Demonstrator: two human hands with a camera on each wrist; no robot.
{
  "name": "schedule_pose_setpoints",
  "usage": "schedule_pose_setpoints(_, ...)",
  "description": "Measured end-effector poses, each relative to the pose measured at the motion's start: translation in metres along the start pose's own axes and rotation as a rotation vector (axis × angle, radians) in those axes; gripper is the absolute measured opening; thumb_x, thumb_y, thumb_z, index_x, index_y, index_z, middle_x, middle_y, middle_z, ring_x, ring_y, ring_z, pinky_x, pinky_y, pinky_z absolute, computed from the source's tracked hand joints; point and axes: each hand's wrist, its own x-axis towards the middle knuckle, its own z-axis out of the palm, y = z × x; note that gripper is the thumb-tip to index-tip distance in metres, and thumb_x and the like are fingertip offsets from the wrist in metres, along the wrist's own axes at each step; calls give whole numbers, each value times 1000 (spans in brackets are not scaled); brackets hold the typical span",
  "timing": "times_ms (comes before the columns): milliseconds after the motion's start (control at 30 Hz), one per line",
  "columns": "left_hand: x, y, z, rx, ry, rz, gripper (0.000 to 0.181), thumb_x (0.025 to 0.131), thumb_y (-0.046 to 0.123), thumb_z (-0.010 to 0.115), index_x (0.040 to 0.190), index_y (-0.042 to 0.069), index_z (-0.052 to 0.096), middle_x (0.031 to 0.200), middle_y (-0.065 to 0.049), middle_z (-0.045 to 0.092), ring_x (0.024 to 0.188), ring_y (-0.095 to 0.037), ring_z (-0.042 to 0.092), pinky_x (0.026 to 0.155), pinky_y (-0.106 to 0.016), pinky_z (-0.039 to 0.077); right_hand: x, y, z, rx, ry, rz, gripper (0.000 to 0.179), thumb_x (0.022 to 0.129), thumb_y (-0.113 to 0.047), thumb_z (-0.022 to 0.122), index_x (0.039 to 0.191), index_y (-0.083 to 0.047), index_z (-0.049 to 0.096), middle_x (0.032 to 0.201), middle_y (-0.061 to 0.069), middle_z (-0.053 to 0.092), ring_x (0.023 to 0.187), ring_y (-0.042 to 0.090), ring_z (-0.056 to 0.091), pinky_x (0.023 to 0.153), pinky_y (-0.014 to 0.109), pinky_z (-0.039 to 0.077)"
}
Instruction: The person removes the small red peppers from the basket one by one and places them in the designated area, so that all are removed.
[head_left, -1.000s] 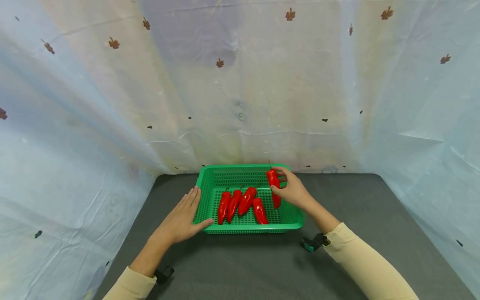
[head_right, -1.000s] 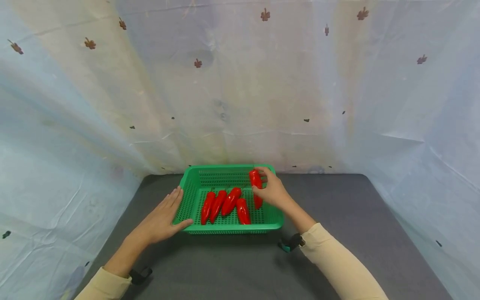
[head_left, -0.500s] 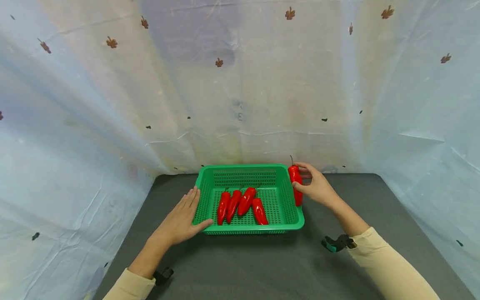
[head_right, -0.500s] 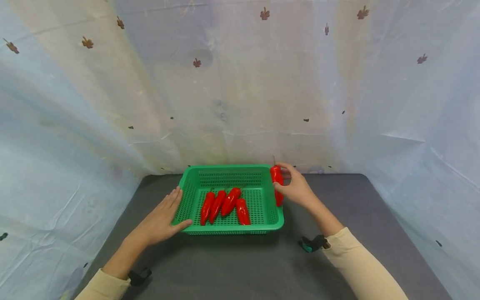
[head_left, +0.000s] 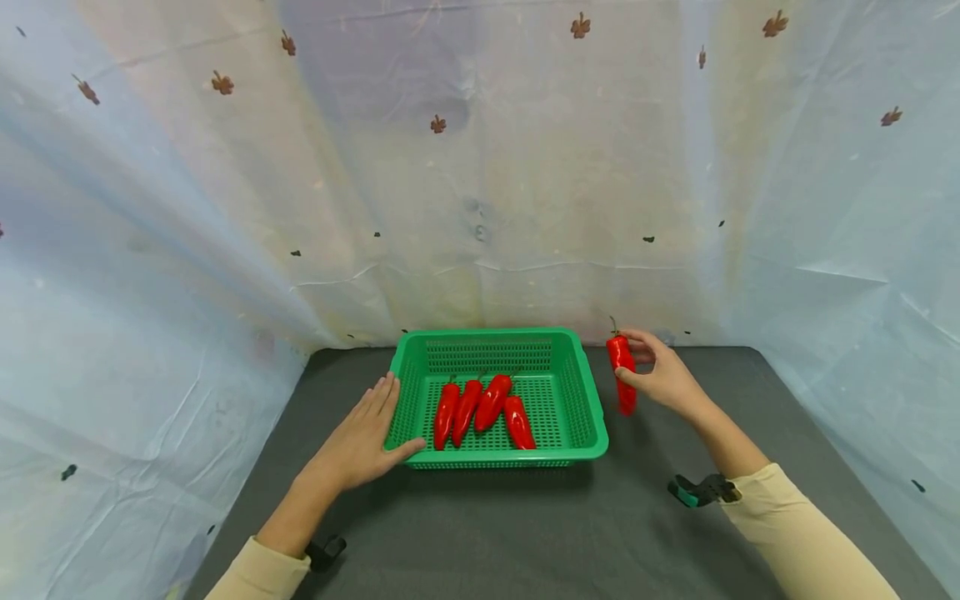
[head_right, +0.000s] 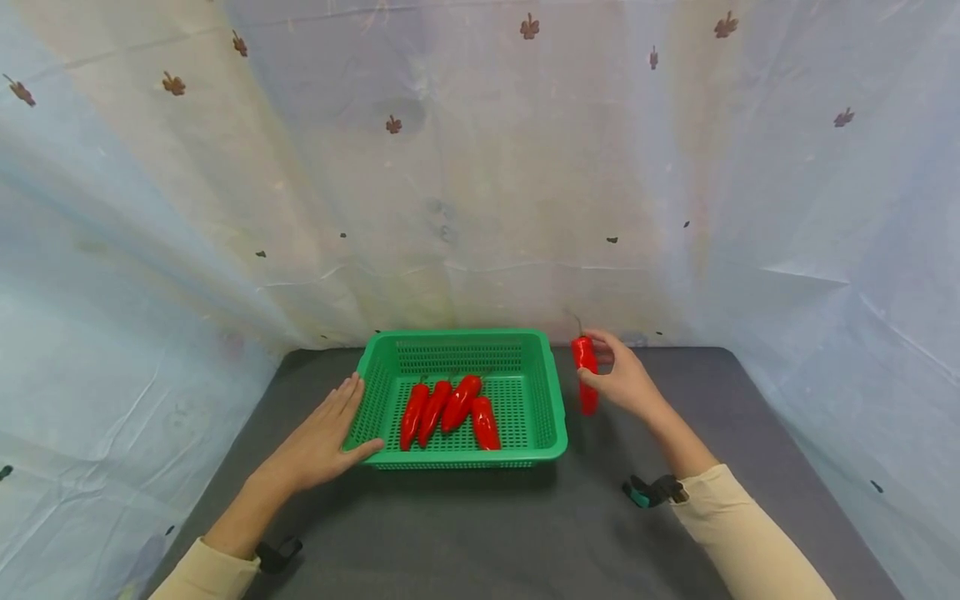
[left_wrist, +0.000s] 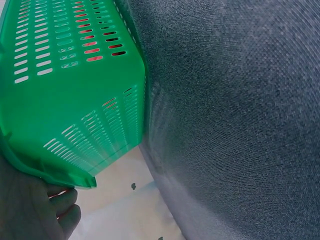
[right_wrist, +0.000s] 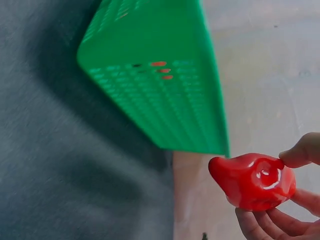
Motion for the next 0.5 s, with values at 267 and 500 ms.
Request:
schedule_pose_setpoints(267, 0, 0, -1, 0, -4, -4, 115, 100, 77, 53, 171, -3, 10, 179, -19, 6, 166, -37, 9, 134, -56, 15, -3, 24, 4, -36, -21, 24, 67, 101, -10, 73, 160, 3, 42, 146, 36, 55, 128, 52, 59, 94, 65, 59)
schedule_pose_setpoints(500, -1, 1, 1, -13, 0, -1, 115, 100, 76, 55, 171, -3, 10, 180, -19, 5, 166, -37, 9, 134, -56, 15, -5, 44, 11, -59, -34, 52, 68, 99, -8, 73, 158, 5, 42, 144, 38, 54, 128, 55, 58, 90, 63, 61)
